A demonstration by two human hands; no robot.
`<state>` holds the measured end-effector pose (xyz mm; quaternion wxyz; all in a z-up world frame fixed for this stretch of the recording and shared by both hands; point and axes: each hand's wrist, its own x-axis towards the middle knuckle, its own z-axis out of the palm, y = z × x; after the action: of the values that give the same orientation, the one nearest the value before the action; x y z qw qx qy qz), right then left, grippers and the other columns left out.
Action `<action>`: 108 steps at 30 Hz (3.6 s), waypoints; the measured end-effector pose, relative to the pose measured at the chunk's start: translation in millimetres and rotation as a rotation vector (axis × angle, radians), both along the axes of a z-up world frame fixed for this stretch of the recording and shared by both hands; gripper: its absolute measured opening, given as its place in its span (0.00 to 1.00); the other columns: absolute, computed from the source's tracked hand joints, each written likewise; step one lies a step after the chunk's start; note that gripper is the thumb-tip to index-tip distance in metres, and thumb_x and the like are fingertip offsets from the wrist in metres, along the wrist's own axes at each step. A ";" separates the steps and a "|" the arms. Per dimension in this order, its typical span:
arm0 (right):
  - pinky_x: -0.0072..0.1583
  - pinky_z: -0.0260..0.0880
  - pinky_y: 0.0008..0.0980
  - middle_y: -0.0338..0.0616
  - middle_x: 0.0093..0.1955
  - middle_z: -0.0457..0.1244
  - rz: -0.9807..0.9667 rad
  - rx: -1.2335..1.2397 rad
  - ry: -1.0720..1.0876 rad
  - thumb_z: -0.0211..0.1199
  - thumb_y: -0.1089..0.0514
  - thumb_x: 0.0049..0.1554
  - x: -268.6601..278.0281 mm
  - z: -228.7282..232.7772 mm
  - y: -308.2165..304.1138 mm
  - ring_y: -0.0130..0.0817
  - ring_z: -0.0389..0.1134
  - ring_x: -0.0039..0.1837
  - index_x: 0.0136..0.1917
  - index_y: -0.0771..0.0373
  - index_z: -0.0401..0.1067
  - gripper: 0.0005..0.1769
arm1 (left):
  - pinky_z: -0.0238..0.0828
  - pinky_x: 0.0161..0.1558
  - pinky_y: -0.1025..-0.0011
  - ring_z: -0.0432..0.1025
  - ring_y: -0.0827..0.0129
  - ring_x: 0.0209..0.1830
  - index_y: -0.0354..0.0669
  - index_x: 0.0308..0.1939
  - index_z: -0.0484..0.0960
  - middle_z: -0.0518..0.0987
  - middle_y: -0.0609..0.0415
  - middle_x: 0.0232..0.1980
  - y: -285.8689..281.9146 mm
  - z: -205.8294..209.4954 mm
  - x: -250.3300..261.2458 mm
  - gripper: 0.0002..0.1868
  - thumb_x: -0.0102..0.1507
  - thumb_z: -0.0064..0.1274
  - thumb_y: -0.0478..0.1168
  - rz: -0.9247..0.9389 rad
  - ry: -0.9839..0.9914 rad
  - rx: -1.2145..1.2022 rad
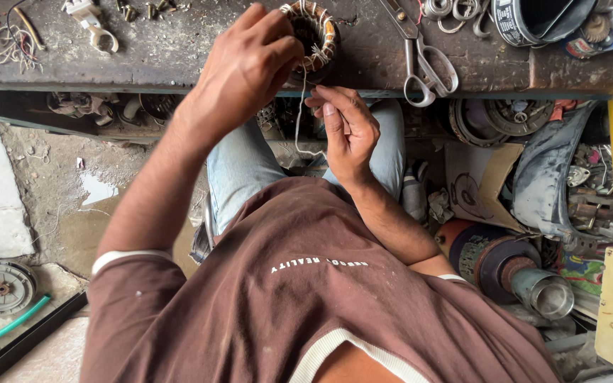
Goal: The person sits cross-legged at a cluttered workbench and wraps a white string around a cylindrical electrical component. They use scissors to cut the string and tie it securely to the component.
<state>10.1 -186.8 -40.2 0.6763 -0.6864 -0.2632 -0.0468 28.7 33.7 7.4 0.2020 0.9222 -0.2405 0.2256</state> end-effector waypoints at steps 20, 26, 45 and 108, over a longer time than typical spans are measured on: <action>0.57 0.75 0.28 0.50 0.60 0.67 -0.043 0.010 -0.002 0.53 0.68 0.71 0.1 6.8 -1.2 0.34 0.74 0.58 0.64 0.70 0.72 0.11 | 0.66 0.53 0.64 0.68 0.62 0.53 0.39 0.49 0.79 0.72 0.52 0.55 7.0 -30.2 0.8 0.11 0.67 0.58 0.40 -0.034 -0.281 0.218; 0.55 0.79 0.29 0.49 0.57 0.69 -0.045 0.003 -0.067 0.53 0.67 0.71 12.4 5.4 6.1 0.35 0.76 0.56 0.63 0.68 0.70 0.09 | 0.70 0.50 0.66 0.68 0.60 0.54 0.38 0.51 0.76 0.72 0.50 0.56 -2.0 -38.6 -1.8 0.11 0.68 0.62 0.33 0.022 -0.310 0.014; 0.54 0.77 0.29 0.48 0.52 0.71 -0.103 -0.060 -0.020 0.55 0.66 0.71 10.7 14.1 18.4 0.31 0.75 0.53 0.62 0.68 0.70 0.08 | 0.72 0.49 0.64 0.67 0.60 0.52 0.38 0.44 0.77 0.70 0.51 0.46 10.1 -1.0 13.2 0.07 0.68 0.58 0.36 -0.137 -0.111 0.049; 0.37 0.60 0.26 0.41 0.36 0.69 -0.119 -0.389 -0.086 0.63 0.69 0.63 40.4 50.9 17.7 0.22 0.63 0.34 0.53 0.67 0.78 0.06 | 0.68 0.52 0.61 0.70 0.59 0.54 0.42 0.49 0.85 0.76 0.53 0.51 -3.8 -27.7 -14.0 0.09 0.66 0.66 0.32 0.032 -0.066 -0.457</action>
<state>50.5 -169.1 10.7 0.5152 -0.8158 -0.2547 -0.0642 14.7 30.0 -20.3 0.3938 0.8484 -0.1748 0.3076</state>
